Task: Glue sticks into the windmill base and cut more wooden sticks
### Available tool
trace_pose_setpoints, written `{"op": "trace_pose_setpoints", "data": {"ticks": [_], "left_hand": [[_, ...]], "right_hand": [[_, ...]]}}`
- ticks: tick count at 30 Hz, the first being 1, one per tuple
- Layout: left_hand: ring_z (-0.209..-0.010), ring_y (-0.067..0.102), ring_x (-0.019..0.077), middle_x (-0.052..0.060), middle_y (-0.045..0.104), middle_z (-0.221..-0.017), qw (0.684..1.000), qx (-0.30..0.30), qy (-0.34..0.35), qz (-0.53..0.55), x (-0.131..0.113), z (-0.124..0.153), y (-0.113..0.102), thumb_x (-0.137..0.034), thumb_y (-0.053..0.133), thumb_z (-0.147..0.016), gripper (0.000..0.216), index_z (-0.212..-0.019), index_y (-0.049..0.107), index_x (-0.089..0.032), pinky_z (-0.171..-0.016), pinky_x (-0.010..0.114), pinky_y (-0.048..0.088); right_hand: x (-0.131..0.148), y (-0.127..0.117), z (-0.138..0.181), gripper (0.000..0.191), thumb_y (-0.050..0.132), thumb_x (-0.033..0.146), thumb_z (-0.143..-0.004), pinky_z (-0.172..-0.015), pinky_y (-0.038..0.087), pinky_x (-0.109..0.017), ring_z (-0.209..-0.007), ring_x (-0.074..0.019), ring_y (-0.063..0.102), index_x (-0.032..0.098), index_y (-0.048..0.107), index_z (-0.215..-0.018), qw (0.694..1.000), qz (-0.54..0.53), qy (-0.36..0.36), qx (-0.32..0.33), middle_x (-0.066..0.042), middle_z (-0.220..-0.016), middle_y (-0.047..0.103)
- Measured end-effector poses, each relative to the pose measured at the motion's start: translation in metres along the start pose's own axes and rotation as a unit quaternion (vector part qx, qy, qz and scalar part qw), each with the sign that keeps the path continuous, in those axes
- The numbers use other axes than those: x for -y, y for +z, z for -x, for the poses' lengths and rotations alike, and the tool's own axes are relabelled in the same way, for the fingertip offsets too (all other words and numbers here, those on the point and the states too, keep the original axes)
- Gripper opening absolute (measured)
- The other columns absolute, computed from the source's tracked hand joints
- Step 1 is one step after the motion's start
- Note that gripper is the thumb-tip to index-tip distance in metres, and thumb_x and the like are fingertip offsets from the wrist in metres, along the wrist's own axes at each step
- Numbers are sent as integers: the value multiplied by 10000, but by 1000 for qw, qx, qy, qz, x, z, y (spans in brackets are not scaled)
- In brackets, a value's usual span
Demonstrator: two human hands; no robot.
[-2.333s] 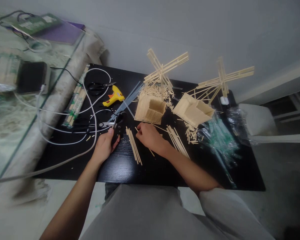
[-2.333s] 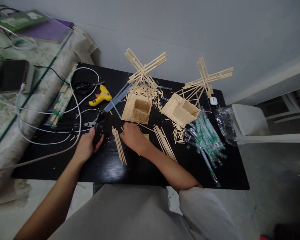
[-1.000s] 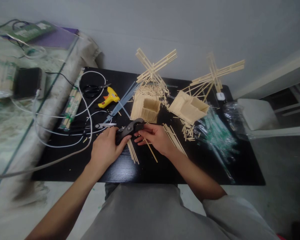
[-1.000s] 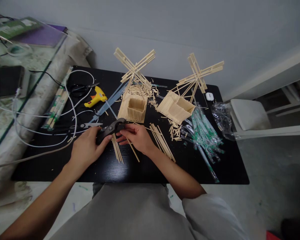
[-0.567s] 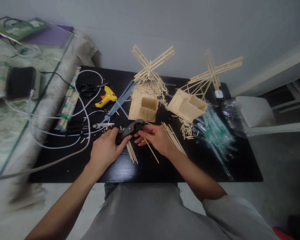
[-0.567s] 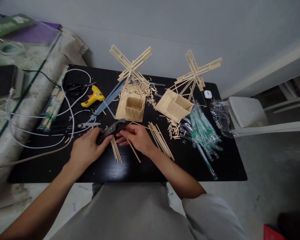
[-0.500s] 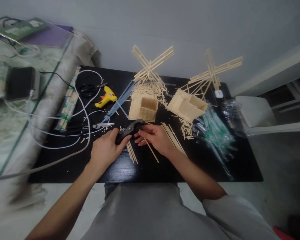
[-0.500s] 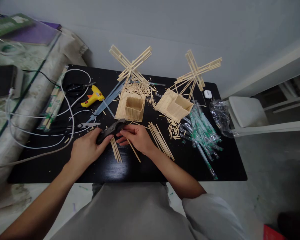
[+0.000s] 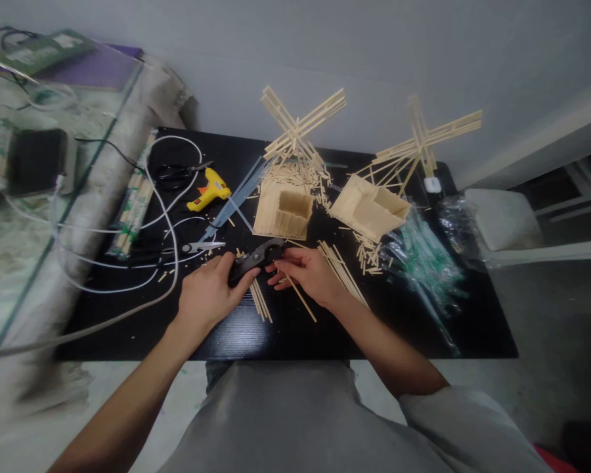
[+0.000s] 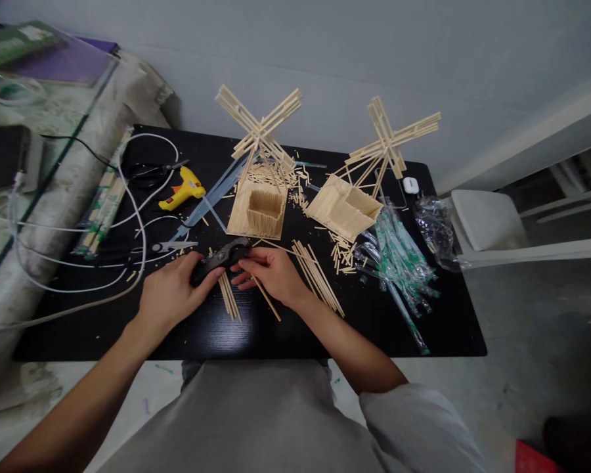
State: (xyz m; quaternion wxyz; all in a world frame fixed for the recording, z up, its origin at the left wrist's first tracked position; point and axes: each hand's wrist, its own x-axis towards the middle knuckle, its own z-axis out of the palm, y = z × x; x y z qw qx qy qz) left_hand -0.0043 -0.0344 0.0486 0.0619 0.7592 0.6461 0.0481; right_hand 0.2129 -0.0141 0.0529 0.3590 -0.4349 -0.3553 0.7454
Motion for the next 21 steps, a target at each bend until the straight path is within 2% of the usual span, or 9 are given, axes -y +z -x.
{"op": "trace_pose_setpoints", "data": {"ticks": [4, 11, 16, 19, 21], "left_hand": [[-753, 713, 275, 84, 728, -850, 1000, 10, -9, -4, 1, 0, 0, -696, 395, -975, 534, -917, 600, -207, -565, 308, 312], [-845, 715, 284, 110, 740, -961, 1000, -11, 7, 16, 3, 2, 4, -700, 371, -975, 574, -1062, 622, -191, -637, 313, 392], [-707, 672, 258, 86, 714, -813, 998, 15, -24, 48, 4, 3, 4, -690, 415, -957, 536, -919, 621, -196, -589, 307, 317], [-595, 584, 193, 34, 611, -644, 983, 33, -46, 174, 8, 1, 4, -659, 421, -963, 519, -781, 583, -201, -589, 297, 321], [-549, 518, 154, 11, 543, -585, 946, 45, -80, 310, 12, -2, 6, -664, 391, -976, 554, -716, 550, -201, -571, 285, 335]], "right_hand": [[0, 0, 1, 261, 835, 344, -786, -642, 649, -230, -679, -125, 756, 156, 758, -949, 1000, -3, 2, -2, -36, -880, 778], [0, 0, 3, 258, 844, 345, -778, -647, 649, -231, -685, -126, 756, 158, 757, -933, 1000, -2, 11, 4, -30, -872, 774], [-2, 1, 3, 276, 851, 327, -776, -640, 651, -228, -673, -127, 760, 155, 743, -963, 1000, -18, 16, 1, -24, -856, 777], [-3, 3, 4, 290, 820, 313, -812, -654, 656, -248, -674, -126, 756, 165, 731, -1045, 1000, -14, 13, -6, -27, -873, 777], [-4, 4, 4, 363, 783, 298, -843, -671, 659, -261, -692, -129, 759, 189, 701, -1180, 1000, 1, 0, -6, -18, -882, 771]]}}
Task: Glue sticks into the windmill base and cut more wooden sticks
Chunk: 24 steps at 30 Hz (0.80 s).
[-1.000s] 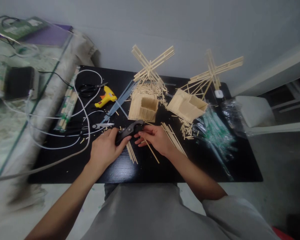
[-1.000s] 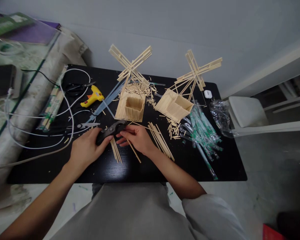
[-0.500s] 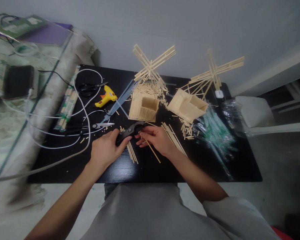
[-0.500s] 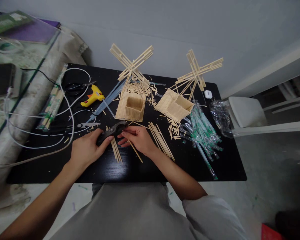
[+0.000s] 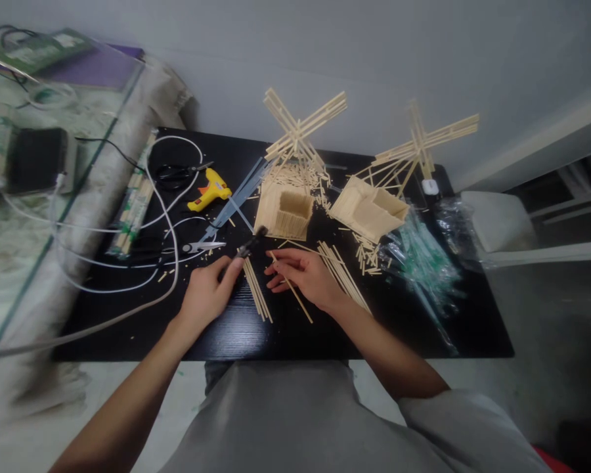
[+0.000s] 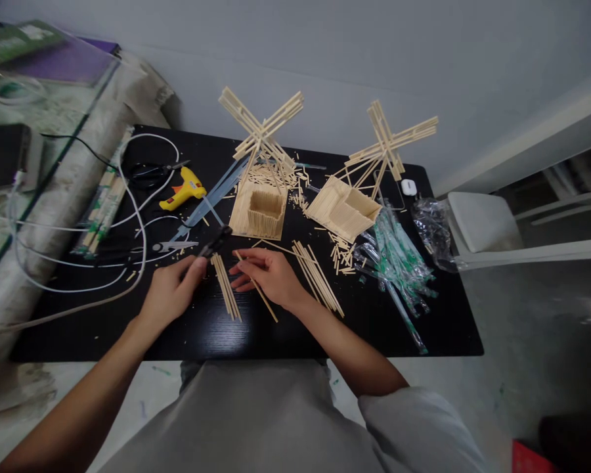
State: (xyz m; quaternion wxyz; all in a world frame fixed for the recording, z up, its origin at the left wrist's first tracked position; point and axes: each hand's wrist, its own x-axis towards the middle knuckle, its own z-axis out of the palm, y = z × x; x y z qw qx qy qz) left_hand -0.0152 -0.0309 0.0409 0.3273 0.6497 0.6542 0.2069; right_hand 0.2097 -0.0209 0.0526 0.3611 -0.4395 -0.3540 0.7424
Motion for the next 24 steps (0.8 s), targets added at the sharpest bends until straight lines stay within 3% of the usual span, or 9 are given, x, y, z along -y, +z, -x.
{"op": "trace_pose_setpoints", "data": {"ticks": [2, 5, 7, 9, 13, 18, 22, 24], "left_hand": [[-489, 446, 130, -7, 484, -542, 985, 12, -61, 161, 4, -4, 0, -715, 347, -970, 609, -698, 537, -204, -510, 277, 318], [-391, 309, 100, -49, 357, -491, 915, 35, -140, 377, 9, -10, 0, -790, 307, -933, 659, -705, 526, -211, -415, 262, 238], [-367, 248, 79, -66, 303, -488, 873, 47, -163, 457, 12, -12, 1, -799, 315, -922, 661, -692, 509, -211, -388, 245, 200], [-363, 237, 67, -69, 295, -488, 852, 54, -174, 490, 15, -12, 1, -800, 339, -917, 662, -681, 506, -205, -377, 231, 191], [-370, 269, 59, -62, 322, -491, 843, 58, -159, 511, 17, -8, 2, -816, 398, -897, 671, -678, 523, -194, -380, 223, 221], [-370, 265, 60, -59, 325, -487, 843, 55, -142, 516, 18, -6, 3, -848, 431, -858, 683, -675, 524, -196, -383, 232, 221], [-373, 271, 65, -57, 328, -485, 840, 50, -130, 524, 22, -6, 4, -850, 433, -855, 682, -689, 529, -195, -383, 233, 235], [-371, 280, 62, -59, 332, -481, 834, 49, -127, 534, 23, -6, 5, -862, 466, -831, 689, -693, 534, -191, -381, 227, 249]], "right_hand": [[-4, 2, -1, 424, 745, 286, -866, -671, 657, -261, -707, -130, 760, 218, 659, -1276, 1000, 25, -17, 4, 0, -871, 757], [-12, 4, -5, 358, 686, 267, -898, -673, 649, -247, -721, -121, 752, 235, 662, -1253, 995, 88, -47, 0, 9, -856, 744], [-17, 6, -12, 293, 660, 248, -913, -703, 650, -262, -746, -129, 753, 237, 677, -1205, 986, 149, -73, -18, 2, -863, 751], [-20, 8, -19, 272, 653, 231, -920, -771, 653, -309, -781, -150, 761, 237, 679, -1190, 971, 216, -99, -33, -7, -871, 763], [-19, 17, -31, 333, 665, 168, -907, -936, 615, -388, -898, -180, 763, 242, 669, -1232, 935, 326, -129, -46, -24, -943, 779], [-19, 20, -31, 399, 717, 158, -855, -811, 622, -337, -898, -181, 737, 217, 667, -1246, 928, 350, -112, -53, -71, -1044, 752], [-3, -8, -24, 244, 722, 144, -855, -797, 595, -335, -839, -172, 717, 200, 719, -1092, 902, 394, -146, -103, -66, -1022, 759], [8, -31, -20, 173, 717, 144, -868, -799, 575, -335, -839, -179, 709, 193, 719, -1034, 853, 478, -147, -150, -58, -972, 759]]}}
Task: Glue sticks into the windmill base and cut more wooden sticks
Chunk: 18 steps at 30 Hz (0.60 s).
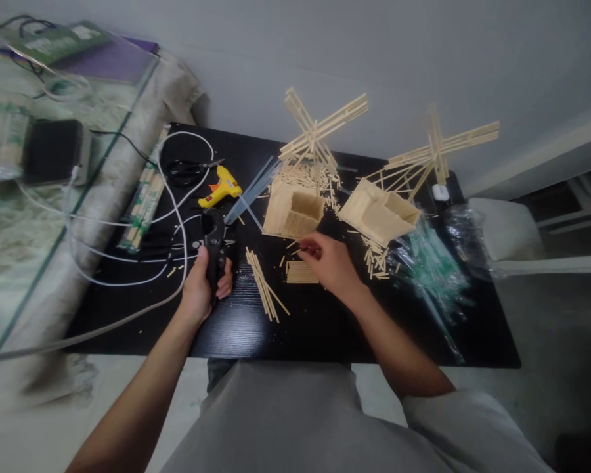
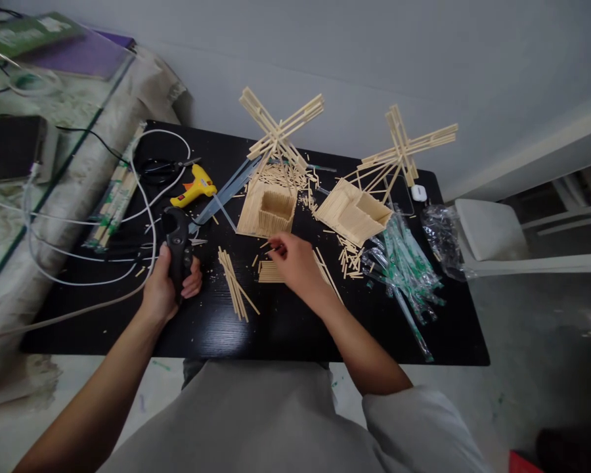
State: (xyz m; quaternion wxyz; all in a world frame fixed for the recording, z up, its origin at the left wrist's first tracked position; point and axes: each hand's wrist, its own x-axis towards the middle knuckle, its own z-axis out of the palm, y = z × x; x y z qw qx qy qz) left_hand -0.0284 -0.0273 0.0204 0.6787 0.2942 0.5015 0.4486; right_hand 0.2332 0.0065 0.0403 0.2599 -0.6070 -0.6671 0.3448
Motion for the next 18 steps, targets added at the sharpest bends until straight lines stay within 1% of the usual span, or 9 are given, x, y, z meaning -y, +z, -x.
{"op": "trace_pose_setpoints", "data": {"ticks": [1, 3, 5, 9, 12, 14, 18], "left_hand": [[-367, 286, 61, -60, 336, -476, 1000, 1, 0, 6, 0, 0, 0, -872, 491, -810, 696, -689, 537, -188, -378, 223, 254], [-358, 298, 58, -60, 347, -466, 1000, 0, 2, 12, 0, -1, 0, -887, 540, -767, 711, -678, 543, -181, -369, 217, 263], [-351, 310, 56, -57, 363, -461, 1000, -3, 7, 14, 1, -2, 1, -890, 570, -743, 722, -671, 554, -172, -363, 211, 271], [-352, 328, 56, -52, 380, -458, 1000, -5, 19, 17, 2, -3, 3, -872, 591, -749, 716, -674, 573, -160, -367, 200, 286], [-349, 327, 60, -51, 382, -455, 999, -1, 26, 19, 3, -3, 2, -872, 604, -738, 717, -672, 579, -159, -362, 204, 286], [-346, 325, 62, -49, 384, -453, 999, -1, 28, 21, 4, -3, 1, -873, 605, -735, 718, -669, 580, -159, -361, 207, 286], [-346, 330, 62, -47, 389, -452, 999, 0, 33, 21, 4, -3, 1, -867, 603, -745, 713, -669, 581, -158, -364, 206, 289]], "right_hand": [[-7, -10, -1, 159, 718, 139, -866, -809, 565, -337, -837, -179, 700, 195, 712, -1015, 997, 75, 6, -7, -52, -967, 754], [-20, -26, -2, 167, 734, 81, -829, -810, 545, -351, -824, -194, 683, 173, 705, -965, 993, 120, 18, -7, -63, -933, 744], [-28, -32, 0, 178, 727, 54, -826, -809, 529, -357, -832, -211, 675, 159, 703, -967, 989, 148, 22, 3, -72, -907, 735], [-33, -26, 5, 180, 668, 43, -875, -875, 498, -397, -924, -263, 658, 130, 699, -1030, 981, 192, 13, 20, -109, -915, 725], [-29, -21, 6, 178, 600, 40, -913, -912, 478, -410, -959, -277, 640, 118, 692, -1044, 978, 208, 5, 25, -121, -906, 711], [-26, -21, 6, 194, 578, 40, -924, -911, 479, -400, -954, -267, 640, 115, 685, -1066, 978, 206, 1, 26, -120, -919, 705], [-18, -29, 14, 192, 598, 62, -932, -860, 500, -337, -879, -201, 654, 151, 691, -1074, 983, 180, -12, 39, -81, -958, 705]]}}
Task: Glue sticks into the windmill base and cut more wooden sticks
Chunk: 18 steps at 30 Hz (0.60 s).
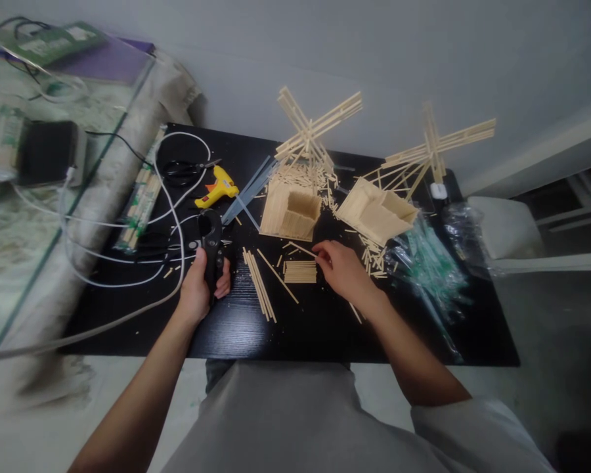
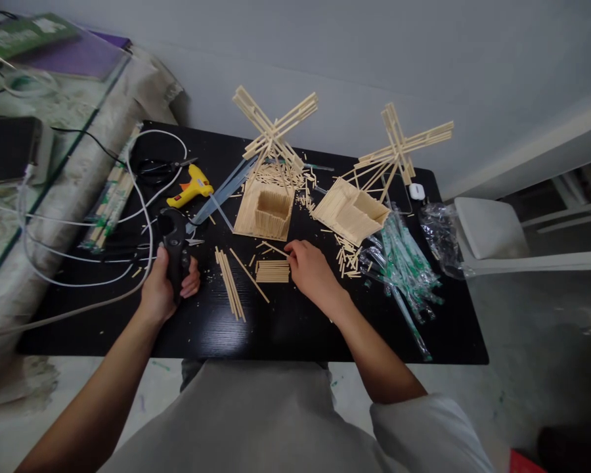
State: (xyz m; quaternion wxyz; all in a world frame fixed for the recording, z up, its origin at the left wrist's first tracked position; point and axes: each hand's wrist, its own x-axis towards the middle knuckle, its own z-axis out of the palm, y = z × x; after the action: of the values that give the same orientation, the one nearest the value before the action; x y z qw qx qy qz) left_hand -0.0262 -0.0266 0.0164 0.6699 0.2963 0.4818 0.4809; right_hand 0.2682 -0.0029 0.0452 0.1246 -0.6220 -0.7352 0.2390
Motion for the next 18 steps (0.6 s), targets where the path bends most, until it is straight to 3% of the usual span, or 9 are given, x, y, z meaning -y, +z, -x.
{"op": "trace_pose_setpoints", "data": {"ticks": [4, 8, 13, 18], "left_hand": [[-348, 337, 64, -46, 396, -454, 1000, -3, 1, -4, 0, -1, 0, -861, 607, -747, 708, -678, 590, -156, -365, 207, 297], [-351, 334, 61, -47, 390, -457, 1000, 7, -2, -8, 0, -1, -1, -865, 609, -742, 713, -662, 584, -157, -364, 201, 295], [-352, 337, 58, -47, 388, -461, 1000, 10, -3, -7, 0, 0, -1, -857, 595, -761, 706, -662, 582, -159, -369, 197, 298], [-354, 337, 62, -44, 392, -465, 1000, 8, -1, -1, 2, 1, -3, -863, 591, -757, 709, -677, 585, -159, -373, 209, 291]], "right_hand": [[13, 4, 20, 165, 611, 80, -932, -803, 524, -307, -827, -170, 662, 157, 706, -1042, 996, -88, -28, 11, -63, -940, 719], [37, 33, 37, 186, 589, 69, -927, -816, 553, -316, -901, -187, 681, 146, 693, -1060, 989, -136, -63, -19, -98, -1047, 731], [64, 71, 42, 200, 580, 79, -939, -902, 573, -381, -956, -234, 680, 122, 668, -1114, 990, -112, -72, -56, -129, -1042, 719], [63, 77, 49, 159, 574, 109, -964, -890, 579, -383, -950, -234, 674, 166, 678, -1070, 988, -90, -98, -77, -102, -1016, 708]]}}
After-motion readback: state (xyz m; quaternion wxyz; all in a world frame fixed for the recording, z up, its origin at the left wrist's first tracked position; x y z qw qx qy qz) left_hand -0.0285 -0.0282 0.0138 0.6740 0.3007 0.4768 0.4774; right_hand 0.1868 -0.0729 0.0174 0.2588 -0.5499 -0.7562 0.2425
